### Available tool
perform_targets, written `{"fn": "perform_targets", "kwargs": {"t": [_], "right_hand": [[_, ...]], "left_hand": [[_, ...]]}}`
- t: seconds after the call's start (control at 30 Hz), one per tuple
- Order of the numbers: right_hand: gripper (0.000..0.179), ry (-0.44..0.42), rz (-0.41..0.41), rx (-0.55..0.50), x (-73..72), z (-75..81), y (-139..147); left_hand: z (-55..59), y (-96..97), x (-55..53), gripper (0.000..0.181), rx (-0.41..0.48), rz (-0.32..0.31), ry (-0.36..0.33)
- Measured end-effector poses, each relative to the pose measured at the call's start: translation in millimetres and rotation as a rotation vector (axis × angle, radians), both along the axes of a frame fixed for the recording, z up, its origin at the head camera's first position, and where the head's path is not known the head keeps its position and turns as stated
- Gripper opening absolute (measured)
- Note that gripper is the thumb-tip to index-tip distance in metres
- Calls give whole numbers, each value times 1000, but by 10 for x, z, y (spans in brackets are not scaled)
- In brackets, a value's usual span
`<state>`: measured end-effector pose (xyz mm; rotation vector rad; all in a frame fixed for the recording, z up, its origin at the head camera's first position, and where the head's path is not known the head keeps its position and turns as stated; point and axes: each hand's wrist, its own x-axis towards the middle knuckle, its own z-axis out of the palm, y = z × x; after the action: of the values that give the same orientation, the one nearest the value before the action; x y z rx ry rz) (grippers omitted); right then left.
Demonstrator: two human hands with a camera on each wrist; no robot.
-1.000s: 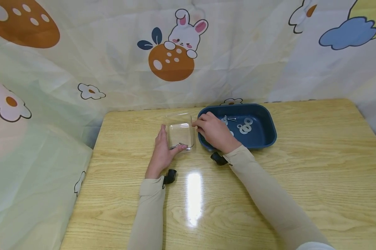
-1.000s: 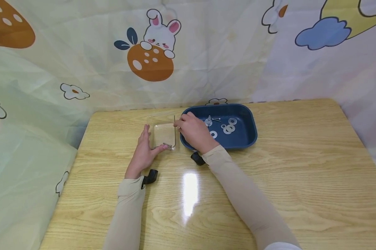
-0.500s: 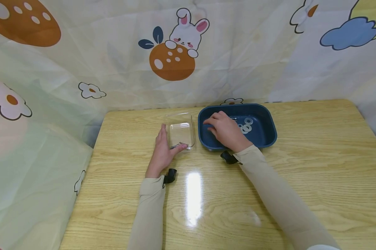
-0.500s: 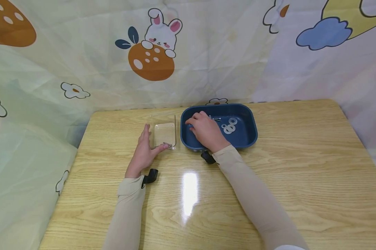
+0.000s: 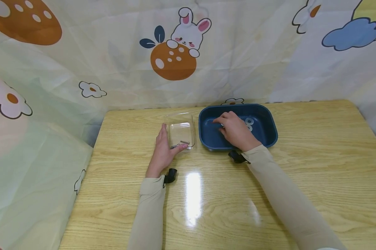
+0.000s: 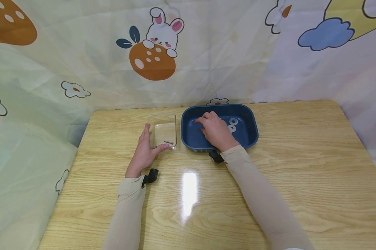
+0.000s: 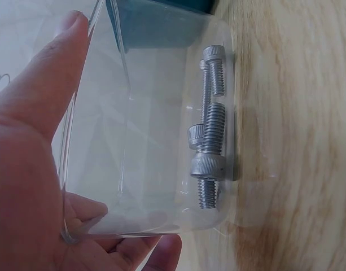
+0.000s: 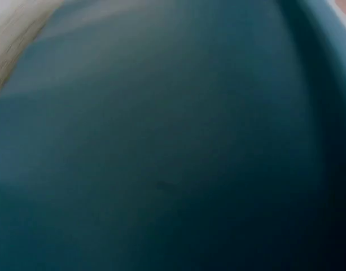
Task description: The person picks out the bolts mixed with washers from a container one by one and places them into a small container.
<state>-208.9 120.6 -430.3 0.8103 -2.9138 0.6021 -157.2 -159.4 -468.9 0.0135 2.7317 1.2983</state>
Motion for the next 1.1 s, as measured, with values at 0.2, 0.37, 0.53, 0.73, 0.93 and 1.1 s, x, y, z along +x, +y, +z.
{"fn": "perform_targets", "kwargs": {"t": [0.2, 0.37, 0.53, 0.73, 0.93, 1.1], "right_hand": [[31, -22, -19, 32, -28, -44, 66], [30, -55, -43, 49, -58, -72, 80], [30, -77, -53, 55, -81, -120, 102], [30, -104, -85, 76, -74, -174, 158], [29, -97, -85, 99, -102, -225, 138], [28, -111, -103, 116, -101, -243, 131]], "left_hand": [[-1, -13, 5, 122, 0, 2, 3], [6, -33, 13, 122, -6, 4, 3], [7, -27, 13, 122, 3, 2, 2], [-12, 16, -8, 123, 15, -30, -9], [-4, -14, 10, 121, 10, -7, -6], [5, -14, 8, 122, -3, -8, -15]]}}
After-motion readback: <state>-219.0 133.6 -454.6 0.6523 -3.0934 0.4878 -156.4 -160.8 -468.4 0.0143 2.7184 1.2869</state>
